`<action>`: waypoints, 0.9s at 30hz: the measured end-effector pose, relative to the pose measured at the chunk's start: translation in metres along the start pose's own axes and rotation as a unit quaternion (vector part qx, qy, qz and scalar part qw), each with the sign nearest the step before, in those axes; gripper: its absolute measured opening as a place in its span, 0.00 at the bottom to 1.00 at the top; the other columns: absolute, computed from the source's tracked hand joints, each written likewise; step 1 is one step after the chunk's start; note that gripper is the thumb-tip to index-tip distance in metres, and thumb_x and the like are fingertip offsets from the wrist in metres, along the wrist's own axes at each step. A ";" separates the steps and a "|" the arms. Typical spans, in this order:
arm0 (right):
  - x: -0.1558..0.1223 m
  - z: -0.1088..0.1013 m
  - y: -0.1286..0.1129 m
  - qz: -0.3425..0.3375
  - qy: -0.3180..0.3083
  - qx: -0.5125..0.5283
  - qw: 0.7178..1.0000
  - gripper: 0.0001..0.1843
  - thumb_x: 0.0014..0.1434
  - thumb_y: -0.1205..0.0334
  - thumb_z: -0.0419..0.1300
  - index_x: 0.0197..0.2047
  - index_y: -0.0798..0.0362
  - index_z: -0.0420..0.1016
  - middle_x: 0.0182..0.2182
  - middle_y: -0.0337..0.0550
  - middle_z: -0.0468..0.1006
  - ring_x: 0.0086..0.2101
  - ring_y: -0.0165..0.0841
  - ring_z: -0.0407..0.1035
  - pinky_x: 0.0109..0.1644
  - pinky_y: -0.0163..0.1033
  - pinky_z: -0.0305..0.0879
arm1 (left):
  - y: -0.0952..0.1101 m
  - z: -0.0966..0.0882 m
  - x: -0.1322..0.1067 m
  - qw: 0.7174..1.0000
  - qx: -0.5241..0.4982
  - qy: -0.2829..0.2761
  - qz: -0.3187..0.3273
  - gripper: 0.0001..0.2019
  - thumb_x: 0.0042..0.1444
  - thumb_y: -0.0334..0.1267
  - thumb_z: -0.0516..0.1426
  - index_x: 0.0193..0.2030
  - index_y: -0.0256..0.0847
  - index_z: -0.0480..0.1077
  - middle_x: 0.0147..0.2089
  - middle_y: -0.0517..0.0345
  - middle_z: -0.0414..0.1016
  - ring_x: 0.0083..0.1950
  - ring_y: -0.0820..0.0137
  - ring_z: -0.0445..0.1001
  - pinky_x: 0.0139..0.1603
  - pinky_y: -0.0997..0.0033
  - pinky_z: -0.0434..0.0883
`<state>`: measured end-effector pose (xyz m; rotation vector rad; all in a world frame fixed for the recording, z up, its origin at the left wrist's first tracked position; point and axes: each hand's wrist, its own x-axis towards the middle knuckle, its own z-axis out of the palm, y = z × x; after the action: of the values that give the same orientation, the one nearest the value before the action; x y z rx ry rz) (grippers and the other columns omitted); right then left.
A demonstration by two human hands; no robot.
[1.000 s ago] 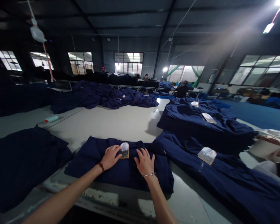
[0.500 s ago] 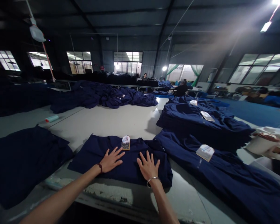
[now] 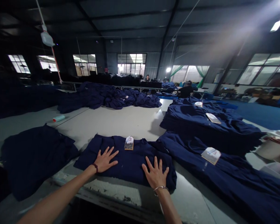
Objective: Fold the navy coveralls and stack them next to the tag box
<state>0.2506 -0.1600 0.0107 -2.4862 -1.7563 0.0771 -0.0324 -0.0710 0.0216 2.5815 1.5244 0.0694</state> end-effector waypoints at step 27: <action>0.025 -0.010 0.038 0.126 0.095 -0.017 0.987 0.35 0.61 0.47 0.50 0.68 0.41 0.46 0.50 0.59 0.68 0.44 0.45 0.70 0.45 0.46 0.65 | -0.083 -0.015 0.016 0.967 -0.030 0.070 -0.244 0.43 0.51 0.55 0.57 0.70 0.55 0.40 0.72 0.39 0.34 0.64 0.42 0.58 0.52 0.47 0.64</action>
<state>0.2959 -0.1493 0.0168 -2.6267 -1.3786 -0.1687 -0.0983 -0.0165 0.0234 2.1217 2.1247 0.2409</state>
